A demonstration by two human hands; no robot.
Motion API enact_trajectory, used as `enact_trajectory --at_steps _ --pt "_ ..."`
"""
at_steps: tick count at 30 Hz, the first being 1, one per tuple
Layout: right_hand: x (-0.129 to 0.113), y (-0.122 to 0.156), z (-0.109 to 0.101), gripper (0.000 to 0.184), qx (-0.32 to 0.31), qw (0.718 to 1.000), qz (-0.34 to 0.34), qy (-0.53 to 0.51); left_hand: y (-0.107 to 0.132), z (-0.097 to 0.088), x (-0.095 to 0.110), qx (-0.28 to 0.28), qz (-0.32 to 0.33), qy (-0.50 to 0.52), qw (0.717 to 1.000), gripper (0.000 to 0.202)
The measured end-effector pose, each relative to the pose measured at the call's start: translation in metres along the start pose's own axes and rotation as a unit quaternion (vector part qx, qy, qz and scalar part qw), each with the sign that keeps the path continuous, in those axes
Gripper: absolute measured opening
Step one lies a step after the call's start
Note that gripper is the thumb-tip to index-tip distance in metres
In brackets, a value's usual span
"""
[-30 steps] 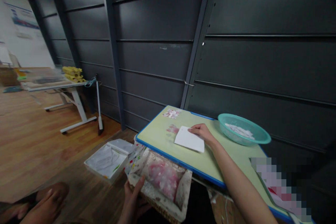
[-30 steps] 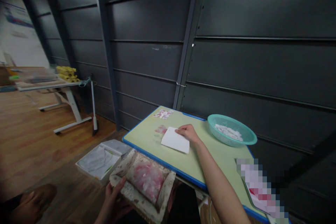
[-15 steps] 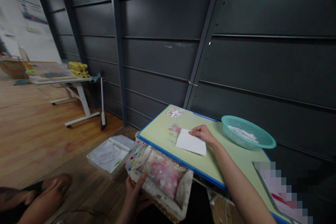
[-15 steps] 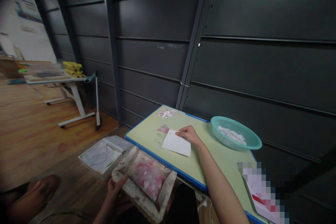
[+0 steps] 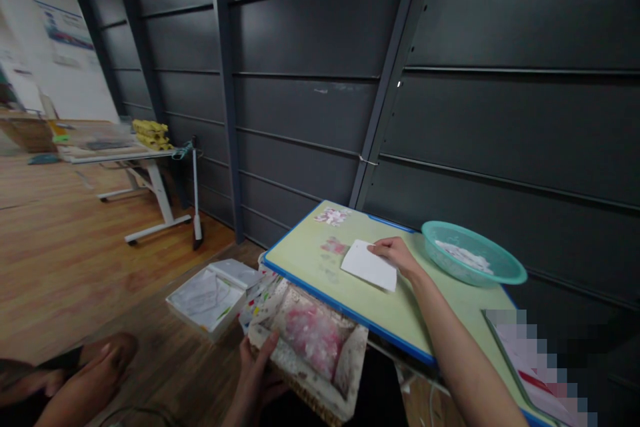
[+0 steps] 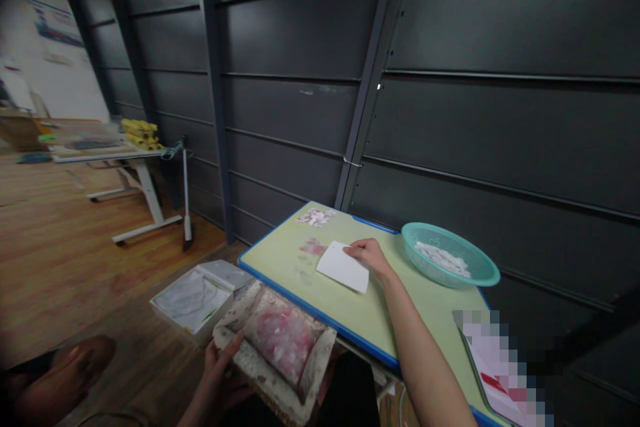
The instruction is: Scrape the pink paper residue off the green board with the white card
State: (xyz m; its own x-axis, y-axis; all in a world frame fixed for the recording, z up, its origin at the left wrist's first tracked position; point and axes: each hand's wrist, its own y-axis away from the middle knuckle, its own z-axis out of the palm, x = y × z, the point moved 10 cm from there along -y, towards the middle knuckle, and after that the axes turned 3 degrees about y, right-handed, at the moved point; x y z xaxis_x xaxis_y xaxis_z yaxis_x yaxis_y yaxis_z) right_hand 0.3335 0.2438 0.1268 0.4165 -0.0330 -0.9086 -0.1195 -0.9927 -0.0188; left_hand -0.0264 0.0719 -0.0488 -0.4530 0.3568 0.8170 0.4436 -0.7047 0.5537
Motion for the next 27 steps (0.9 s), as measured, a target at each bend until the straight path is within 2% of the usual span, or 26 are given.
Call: enact_trajectory --at_steps 3,6,11,20,23,27 --pt "-0.002 0.002 0.011 0.034 -0.031 0.999 -0.003 0.015 -0.003 0.004 -0.006 -0.041 -0.040 0.021 0.998 0.068" --pt "-0.005 0.005 0.025 0.036 -0.083 0.996 -0.007 0.020 -0.004 0.005 -0.004 -0.060 -0.041 0.027 0.997 0.068" --pt "-0.006 0.004 0.024 0.039 -0.054 0.998 -0.015 0.021 0.002 0.006 -0.006 -0.068 -0.069 0.044 0.994 0.070" --pt "-0.011 0.018 0.063 0.043 -0.132 0.990 -0.043 0.025 0.004 0.008 -0.005 -0.087 -0.064 0.041 0.993 0.072" --pt "-0.013 0.018 0.058 0.045 -0.136 0.990 -0.035 0.006 0.003 0.005 -0.005 -0.075 -0.059 0.045 0.994 0.072" --pt "-0.012 0.011 0.040 0.046 -0.078 0.997 -0.021 -0.012 -0.003 0.005 -0.009 -0.068 -0.055 0.056 0.995 0.073"
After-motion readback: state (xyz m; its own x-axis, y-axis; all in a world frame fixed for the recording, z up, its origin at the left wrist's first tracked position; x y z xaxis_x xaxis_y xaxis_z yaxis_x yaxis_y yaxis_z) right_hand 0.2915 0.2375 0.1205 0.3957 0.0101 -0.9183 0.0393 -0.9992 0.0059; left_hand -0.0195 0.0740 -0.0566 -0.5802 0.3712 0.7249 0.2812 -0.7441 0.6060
